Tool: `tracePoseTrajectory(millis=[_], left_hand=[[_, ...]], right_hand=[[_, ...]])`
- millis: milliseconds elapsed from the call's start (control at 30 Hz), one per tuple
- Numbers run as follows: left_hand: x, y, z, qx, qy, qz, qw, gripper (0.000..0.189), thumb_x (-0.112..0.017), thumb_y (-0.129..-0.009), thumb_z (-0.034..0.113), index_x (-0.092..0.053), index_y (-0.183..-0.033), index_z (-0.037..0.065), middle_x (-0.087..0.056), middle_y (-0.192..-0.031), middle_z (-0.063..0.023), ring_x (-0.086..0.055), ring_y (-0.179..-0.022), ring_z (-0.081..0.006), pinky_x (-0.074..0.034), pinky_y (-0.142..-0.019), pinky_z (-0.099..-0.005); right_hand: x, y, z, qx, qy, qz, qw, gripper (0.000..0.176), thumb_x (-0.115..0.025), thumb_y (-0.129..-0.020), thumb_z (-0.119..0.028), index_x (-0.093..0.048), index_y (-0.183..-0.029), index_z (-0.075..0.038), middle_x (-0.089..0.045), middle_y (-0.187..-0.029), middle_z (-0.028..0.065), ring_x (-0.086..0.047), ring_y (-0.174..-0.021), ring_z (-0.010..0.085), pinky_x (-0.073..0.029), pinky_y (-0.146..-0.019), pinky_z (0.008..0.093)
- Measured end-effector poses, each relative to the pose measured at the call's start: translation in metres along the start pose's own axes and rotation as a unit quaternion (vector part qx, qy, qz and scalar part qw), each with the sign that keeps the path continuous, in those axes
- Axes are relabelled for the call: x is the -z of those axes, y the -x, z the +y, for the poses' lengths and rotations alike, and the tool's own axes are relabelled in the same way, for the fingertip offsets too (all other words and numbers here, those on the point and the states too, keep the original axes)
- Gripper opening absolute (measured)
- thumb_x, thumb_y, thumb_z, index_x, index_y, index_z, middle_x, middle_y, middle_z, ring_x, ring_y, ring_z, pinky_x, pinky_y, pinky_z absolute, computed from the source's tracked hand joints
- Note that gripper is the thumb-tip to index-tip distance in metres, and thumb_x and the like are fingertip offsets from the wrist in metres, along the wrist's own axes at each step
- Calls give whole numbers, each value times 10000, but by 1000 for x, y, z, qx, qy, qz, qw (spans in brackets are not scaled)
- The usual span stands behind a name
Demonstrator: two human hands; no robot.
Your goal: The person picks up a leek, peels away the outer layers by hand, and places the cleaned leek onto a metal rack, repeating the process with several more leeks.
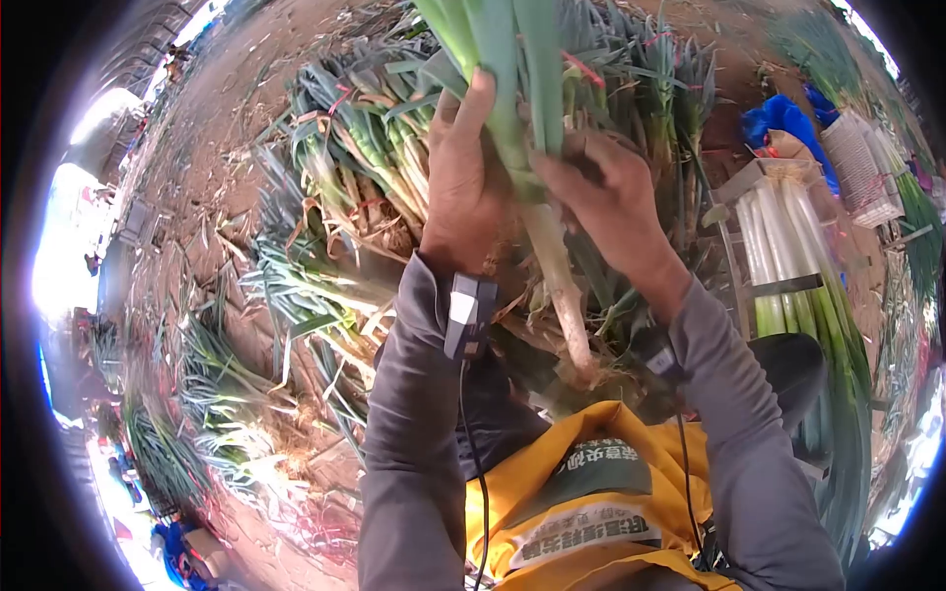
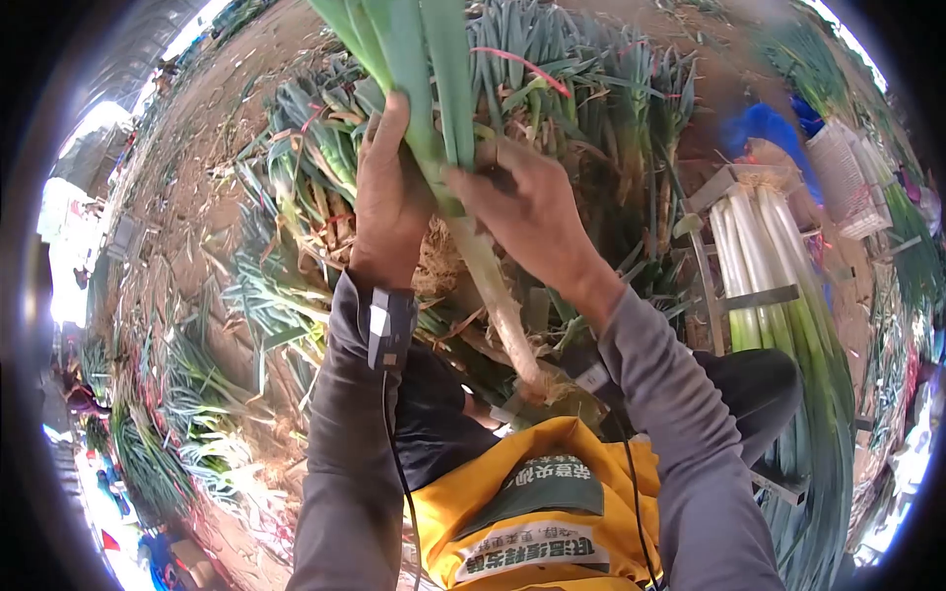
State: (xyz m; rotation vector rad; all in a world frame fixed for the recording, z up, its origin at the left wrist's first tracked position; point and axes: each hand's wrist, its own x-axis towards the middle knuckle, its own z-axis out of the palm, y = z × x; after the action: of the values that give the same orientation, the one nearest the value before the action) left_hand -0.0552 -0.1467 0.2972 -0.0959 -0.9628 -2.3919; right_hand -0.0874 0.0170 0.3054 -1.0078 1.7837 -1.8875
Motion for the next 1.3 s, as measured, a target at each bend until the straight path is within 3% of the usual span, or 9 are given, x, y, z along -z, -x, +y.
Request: tracePoseTrajectory(millis=[400,533,633,733,800,900,1100,1267,1300], left_hand=[[29,-1,3,-45,-117,115,985,478,-795,-890,97,-492,-1258,69,-641,-1123,-80,-666,-890,-219,-599,-776,-373],[50,-6,-1,-101,-130,103,981,510,-787,-879,32,-537,-1319,88,-654,-1153,-41,-642,-986,-194,-562,-809,-353],[62,-9,1,-111,-128,120,978,558,-790,-864,3,-531,-1345,118,-654,-1185,-45,-647,-1031,-202,-569,-800,-372],[70,-5,3,-125,-126,133,975,520,-736,-893,-20,-532,-1348,130,-659,-1193,-55,-658,-1040,-217,-581,-783,-394],[76,-6,-6,-56,-91,93,990,472,-674,-916,-35,-540,-1337,130,-669,-1168,-65,-678,-972,-233,-585,-769,-396],[43,4,-20,-17,-102,111,988,433,-653,-919,0,-547,-1324,111,-674,-1120,-86,-689,-890,-240,-579,-751,-390],[48,1,-19,81,-89,17,993,464,-680,-947,184,-505,-1372,118,-621,-1155,-116,-634,-1077,-277,-557,-868,-432],[69,3,-49,84,-26,151,985,514,-693,-957,201,-488,-1414,84,-612,-1222,-139,-624,-1133,-311,-530,-930,-463],[70,10,-47,27,-329,23,944,369,-660,-992,228,-549,-1307,70,-633,-1156,-104,-637,-1034,-263,-537,-869,-400]], right_hand=[[25,142,110,-63,222,-170,958,138,-686,-836,-68,-681,-964,-16,-642,-878,197,-637,-725,299,-525,-665,368],[39,249,224,-209,454,-480,720,259,-612,-861,-190,-725,-1036,-37,-719,-1037,211,-712,-951,393,-566,-826,501],[35,249,216,-265,438,-495,702,265,-597,-875,-194,-722,-1045,-34,-732,-1028,199,-716,-957,388,-572,-845,486],[22,153,104,-236,451,-440,740,240,-633,-881,-209,-698,-1012,-18,-707,-951,195,-711,-898,385,-568,-758,466],[25,113,92,-26,379,-160,911,211,-678,-889,-164,-668,-1076,-66,-622,-922,162,-661,-796,387,-534,-703,481],[13,29,44,217,377,-11,900,336,-708,-875,-153,-591,-1166,-33,-614,-1030,181,-653,-912,383,-534,-767,475],[7,-30,78,145,366,47,918,404,-746,-866,-173,-595,-1190,16,-650,-1072,193,-675,-943,365,-537,-814,468],[20,-51,73,33,138,59,988,367,-763,-843,-203,-662,-1094,45,-710,-1033,217,-705,-971,282,-534,-863,369],[14,-49,76,37,92,38,994,378,-764,-843,-202,-657,-1106,48,-708,-1037,207,-703,-961,288,-533,-857,371]])
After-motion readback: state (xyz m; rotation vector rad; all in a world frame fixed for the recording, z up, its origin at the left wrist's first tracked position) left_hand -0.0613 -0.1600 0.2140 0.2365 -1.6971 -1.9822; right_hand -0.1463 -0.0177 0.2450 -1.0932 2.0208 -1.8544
